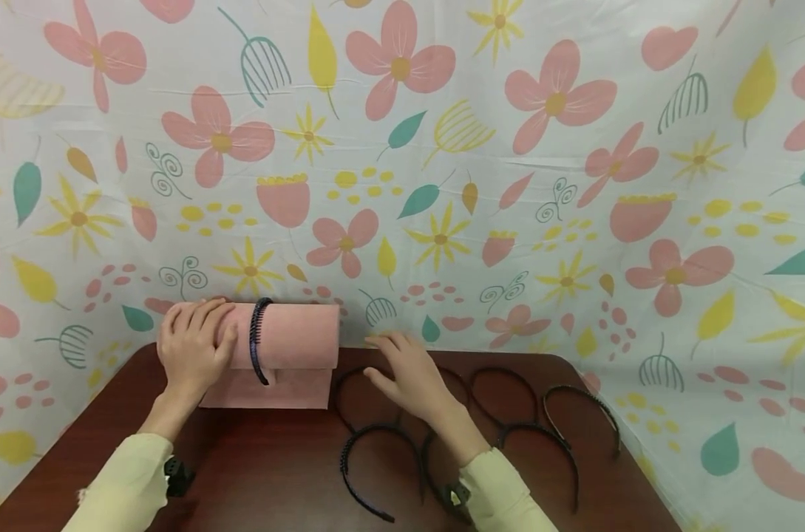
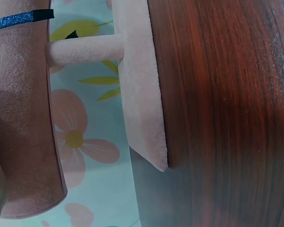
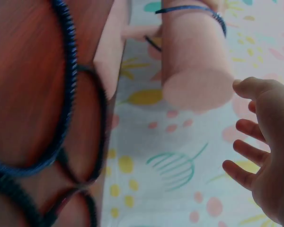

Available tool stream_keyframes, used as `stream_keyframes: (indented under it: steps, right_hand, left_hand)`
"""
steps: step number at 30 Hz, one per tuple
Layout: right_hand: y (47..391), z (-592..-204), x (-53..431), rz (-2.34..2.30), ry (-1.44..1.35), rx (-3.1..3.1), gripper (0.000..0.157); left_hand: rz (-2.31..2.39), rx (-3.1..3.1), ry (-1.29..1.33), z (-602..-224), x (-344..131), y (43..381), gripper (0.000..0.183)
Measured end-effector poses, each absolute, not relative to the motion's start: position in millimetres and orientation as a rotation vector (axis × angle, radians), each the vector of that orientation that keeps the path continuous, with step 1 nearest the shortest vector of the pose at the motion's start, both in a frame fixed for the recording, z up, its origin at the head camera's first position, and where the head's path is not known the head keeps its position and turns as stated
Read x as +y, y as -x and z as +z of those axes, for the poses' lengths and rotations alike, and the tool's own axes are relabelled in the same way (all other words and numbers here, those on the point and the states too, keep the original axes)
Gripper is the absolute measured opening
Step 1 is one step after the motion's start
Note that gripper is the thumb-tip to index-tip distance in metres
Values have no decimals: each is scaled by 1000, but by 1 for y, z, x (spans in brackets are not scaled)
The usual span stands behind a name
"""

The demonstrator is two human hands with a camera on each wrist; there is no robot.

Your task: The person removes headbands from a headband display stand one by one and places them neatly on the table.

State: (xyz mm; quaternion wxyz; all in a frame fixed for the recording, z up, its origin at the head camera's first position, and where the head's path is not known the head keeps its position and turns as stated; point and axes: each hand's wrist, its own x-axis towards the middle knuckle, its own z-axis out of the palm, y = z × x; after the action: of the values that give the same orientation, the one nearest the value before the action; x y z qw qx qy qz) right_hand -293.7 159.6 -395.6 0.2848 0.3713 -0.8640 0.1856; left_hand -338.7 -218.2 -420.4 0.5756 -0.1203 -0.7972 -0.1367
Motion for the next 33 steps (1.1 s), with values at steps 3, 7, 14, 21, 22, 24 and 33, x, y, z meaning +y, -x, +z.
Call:
stream_keyframes:
  steps: [3, 7, 14, 21, 22, 24, 33]
  right_hand:
    - [296, -387, 146, 497, -1016, -2301, 47]
    - [299, -378, 129, 497, -1040, -2287, 46]
    - [301, -362, 103, 477, -1058, -2274, 44]
    - [308, -350, 77, 448, -1094, -2213, 44]
    - [310, -350, 73, 448, -1095, -2218, 45]
    - [312, -349, 66, 439, -1093, -2237, 46]
    - [324, -348, 38, 446, -1114, -2313, 50]
  left_hand:
    - [-322, -1861, 281, -420, -218, 338, 42]
    - [-319, -1857, 283, -418, -217, 337, 43]
    - [-323, -1856, 282, -416, -216, 338, 43]
    - [-337, -1863, 282, -415, -216, 338, 43]
    - [-337, -1868, 280, -415, -217, 337, 44]
    - [-338, -1876, 277, -416, -217, 337, 44]
    - [-318, -1889, 268, -421, -219, 338, 43]
